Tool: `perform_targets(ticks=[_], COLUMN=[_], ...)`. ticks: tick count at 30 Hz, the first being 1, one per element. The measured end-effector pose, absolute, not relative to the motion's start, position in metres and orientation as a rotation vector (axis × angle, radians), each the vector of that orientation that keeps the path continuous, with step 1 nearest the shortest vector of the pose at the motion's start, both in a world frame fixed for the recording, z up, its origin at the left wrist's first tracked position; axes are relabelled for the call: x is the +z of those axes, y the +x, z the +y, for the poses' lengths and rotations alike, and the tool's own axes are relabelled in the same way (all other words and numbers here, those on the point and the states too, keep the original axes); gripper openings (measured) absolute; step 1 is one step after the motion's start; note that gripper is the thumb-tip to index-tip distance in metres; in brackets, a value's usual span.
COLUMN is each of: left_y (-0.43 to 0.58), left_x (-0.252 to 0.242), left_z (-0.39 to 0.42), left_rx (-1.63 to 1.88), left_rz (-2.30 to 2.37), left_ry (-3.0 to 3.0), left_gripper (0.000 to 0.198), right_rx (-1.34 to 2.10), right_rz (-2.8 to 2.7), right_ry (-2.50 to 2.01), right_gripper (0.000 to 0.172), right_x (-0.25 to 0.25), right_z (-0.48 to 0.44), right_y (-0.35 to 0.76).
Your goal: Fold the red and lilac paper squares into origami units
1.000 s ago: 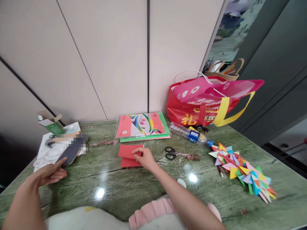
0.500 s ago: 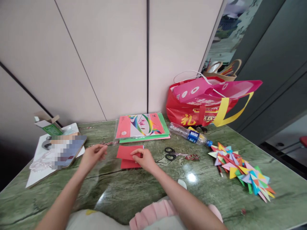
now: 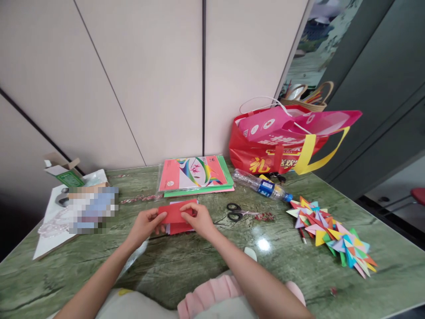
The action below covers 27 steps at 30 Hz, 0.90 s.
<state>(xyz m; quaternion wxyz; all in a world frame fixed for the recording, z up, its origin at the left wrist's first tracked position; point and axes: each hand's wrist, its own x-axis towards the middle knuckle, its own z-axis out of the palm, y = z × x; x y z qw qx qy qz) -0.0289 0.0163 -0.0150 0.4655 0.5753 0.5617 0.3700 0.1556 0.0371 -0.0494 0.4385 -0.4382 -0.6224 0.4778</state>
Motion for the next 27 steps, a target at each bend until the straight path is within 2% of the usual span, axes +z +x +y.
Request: perform_targets(ticks=[6, 11, 17, 22, 27], left_y=[-0.0246, -0.0259, -0.0261, -0.0286, -0.0297], left_x=[-0.0204, -0.0195, -0.0144, -0.0140, -0.0146], left_z=[0.0154, 0.0164, 0.0145, 0.0149, 0.0159], left_rx=[0.831, 0.874, 0.887, 0.833, 0.797], left_rz=[1.263, 1.218, 1.128, 1.080, 1.065], left_ry=[1.258, 1.138, 1.005, 0.933, 0.906], left_gripper=[0.032, 0.036, 0.051, 0.051, 0.050], right_rx=[1.197, 1.232, 1.171, 1.098, 1.061], right_rz=[-1.503, -1.460, -1.476, -1.494, -1.488], right_ry=[-1.058, -0.995, -1.046, -1.066, -1.059], right_gripper=[0.023, 0.044, 0.031, 0.028, 0.016], right_x=[-0.0496, -0.0458, -0.0472, -0.0441, -0.0440], right_z=[0.0382, 0.0372, 0.0394, 0.0386, 0.0383], right_y=[0.1571, 0.1564, 0.1571, 0.1574, 0.1568])
